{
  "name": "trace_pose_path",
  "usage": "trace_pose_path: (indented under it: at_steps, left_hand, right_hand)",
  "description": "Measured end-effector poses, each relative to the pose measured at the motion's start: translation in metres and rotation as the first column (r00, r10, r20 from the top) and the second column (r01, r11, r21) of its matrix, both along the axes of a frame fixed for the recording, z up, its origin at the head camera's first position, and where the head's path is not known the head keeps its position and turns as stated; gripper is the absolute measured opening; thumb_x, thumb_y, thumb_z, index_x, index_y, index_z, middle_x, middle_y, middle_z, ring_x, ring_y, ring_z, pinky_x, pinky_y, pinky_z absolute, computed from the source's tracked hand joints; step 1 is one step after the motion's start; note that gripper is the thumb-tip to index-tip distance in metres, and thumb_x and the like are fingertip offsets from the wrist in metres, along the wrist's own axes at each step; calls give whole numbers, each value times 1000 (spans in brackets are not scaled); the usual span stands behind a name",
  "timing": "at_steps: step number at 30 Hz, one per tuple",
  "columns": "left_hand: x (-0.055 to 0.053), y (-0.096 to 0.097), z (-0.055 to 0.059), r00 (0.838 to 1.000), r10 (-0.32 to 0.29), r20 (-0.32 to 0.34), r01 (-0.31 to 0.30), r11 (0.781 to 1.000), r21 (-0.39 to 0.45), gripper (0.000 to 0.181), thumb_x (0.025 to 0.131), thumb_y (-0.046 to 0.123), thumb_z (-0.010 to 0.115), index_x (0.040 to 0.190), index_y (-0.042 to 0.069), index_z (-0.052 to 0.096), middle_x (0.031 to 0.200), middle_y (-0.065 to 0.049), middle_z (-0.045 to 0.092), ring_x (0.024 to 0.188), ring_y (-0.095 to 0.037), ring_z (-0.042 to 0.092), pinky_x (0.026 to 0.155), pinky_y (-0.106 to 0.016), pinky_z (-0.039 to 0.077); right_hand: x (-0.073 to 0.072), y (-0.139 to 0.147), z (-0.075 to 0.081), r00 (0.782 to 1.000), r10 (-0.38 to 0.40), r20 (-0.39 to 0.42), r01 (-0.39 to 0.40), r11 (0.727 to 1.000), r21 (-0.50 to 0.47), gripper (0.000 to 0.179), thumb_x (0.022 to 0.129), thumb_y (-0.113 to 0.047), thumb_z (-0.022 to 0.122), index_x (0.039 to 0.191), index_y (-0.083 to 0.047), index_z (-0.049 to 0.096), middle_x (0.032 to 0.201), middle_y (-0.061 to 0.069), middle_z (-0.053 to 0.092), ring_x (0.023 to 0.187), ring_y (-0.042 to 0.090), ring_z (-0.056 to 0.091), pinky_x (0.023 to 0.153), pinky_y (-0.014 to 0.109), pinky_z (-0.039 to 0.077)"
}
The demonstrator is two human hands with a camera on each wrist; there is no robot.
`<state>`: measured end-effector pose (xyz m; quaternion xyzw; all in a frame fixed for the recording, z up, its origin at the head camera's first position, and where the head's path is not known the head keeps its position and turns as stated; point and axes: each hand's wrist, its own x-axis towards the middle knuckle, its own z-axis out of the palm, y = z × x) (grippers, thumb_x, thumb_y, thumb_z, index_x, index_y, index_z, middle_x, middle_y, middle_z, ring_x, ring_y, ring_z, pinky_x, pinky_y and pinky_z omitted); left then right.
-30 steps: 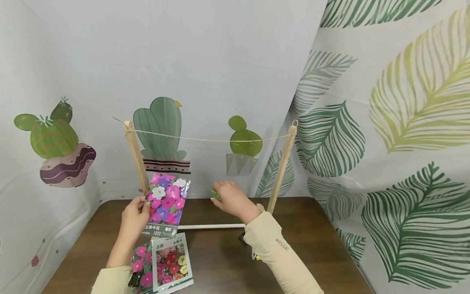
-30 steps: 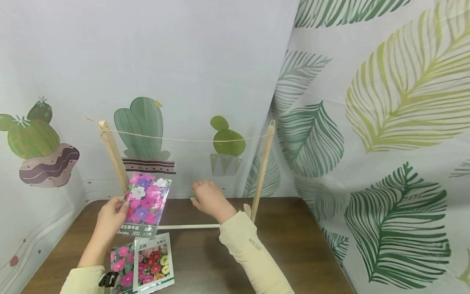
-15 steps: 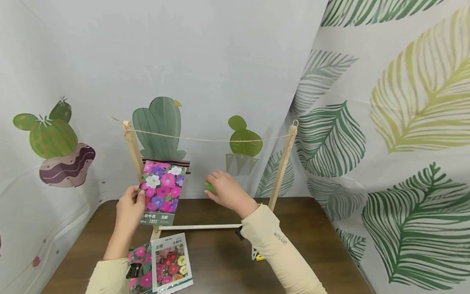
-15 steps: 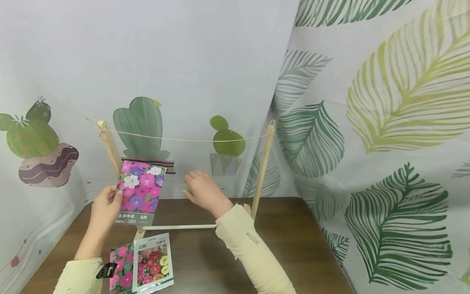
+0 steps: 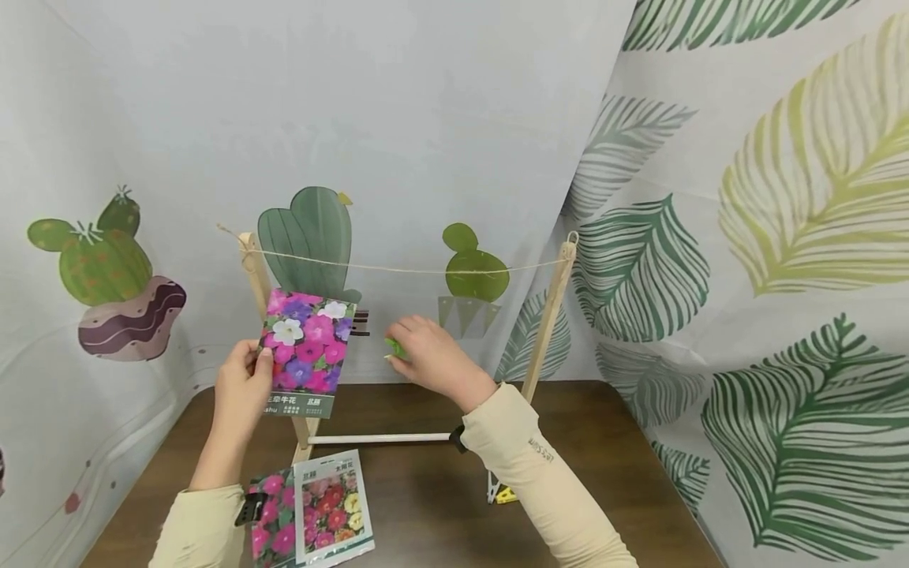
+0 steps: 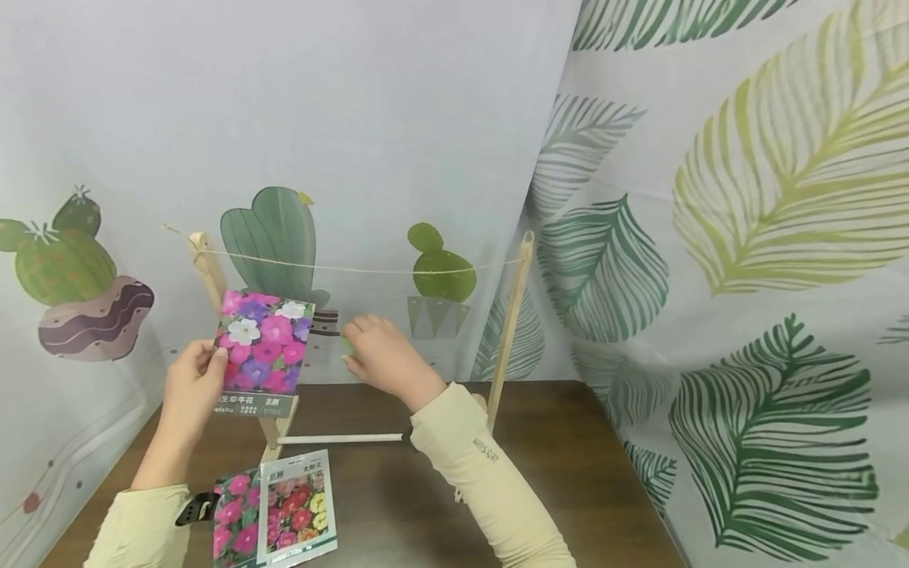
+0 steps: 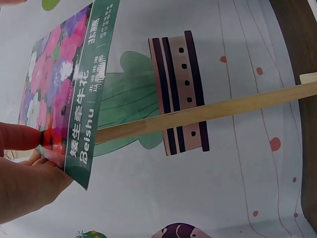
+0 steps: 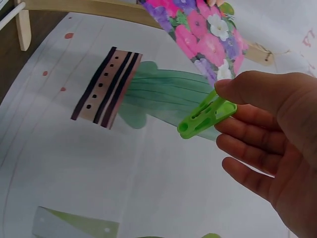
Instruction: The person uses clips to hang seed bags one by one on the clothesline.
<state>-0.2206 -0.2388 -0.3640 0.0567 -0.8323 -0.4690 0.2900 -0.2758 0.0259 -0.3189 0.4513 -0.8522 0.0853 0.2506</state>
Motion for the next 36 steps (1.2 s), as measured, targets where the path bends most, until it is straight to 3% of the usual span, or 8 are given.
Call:
trace_pose_path:
  at_steps: [10, 27, 30, 36]
  left_hand:
    - [-4, 2, 12, 999, 0, -38, 1, 1000, 31, 25, 100, 13, 46, 110, -8, 56, 111, -27, 64, 72, 9, 47, 65, -9, 37]
    - [-13, 6, 27, 996, 3, -93, 4, 997, 77, 25, 100, 14, 46, 108, -8, 55, 100, -27, 64, 69, 2, 47, 63, -14, 38]
    - [-13, 7, 28, 995, 10, -102, -2, 997, 81, 24, 100, 13, 46, 107, -8, 55, 98, -26, 64, 68, 2, 47, 63, -14, 38]
    - [-13, 7, 29, 995, 16, -99, -6, 995, 100, 23, 100, 13, 46, 107, -7, 55, 96, -24, 63, 70, 0, 48, 64, -15, 38]
  right_hand:
    - [4, -2, 30, 998, 55, -36, -57, 997, -57, 22, 86, -14, 71, 103, -2, 63, 93, 6, 63, 85, 21, 56, 78, 34, 47]
    - [5, -17, 82, 987, 145, -65, -152, 980, -129, 25, 89, -13, 69, 109, -1, 61, 103, 7, 64, 96, 20, 58, 87, 25, 45]
    - [1, -21, 88, 978, 194, -72, -205, 959, -194, 26, 89, -13, 69, 111, 0, 62, 104, 7, 65, 99, 20, 58, 91, 22, 43]
    - [-8, -35, 98, 955, 295, -40, -287, 879, -380, 28, 88, -11, 71, 111, 2, 62, 104, 10, 65, 98, 18, 59, 90, 17, 42]
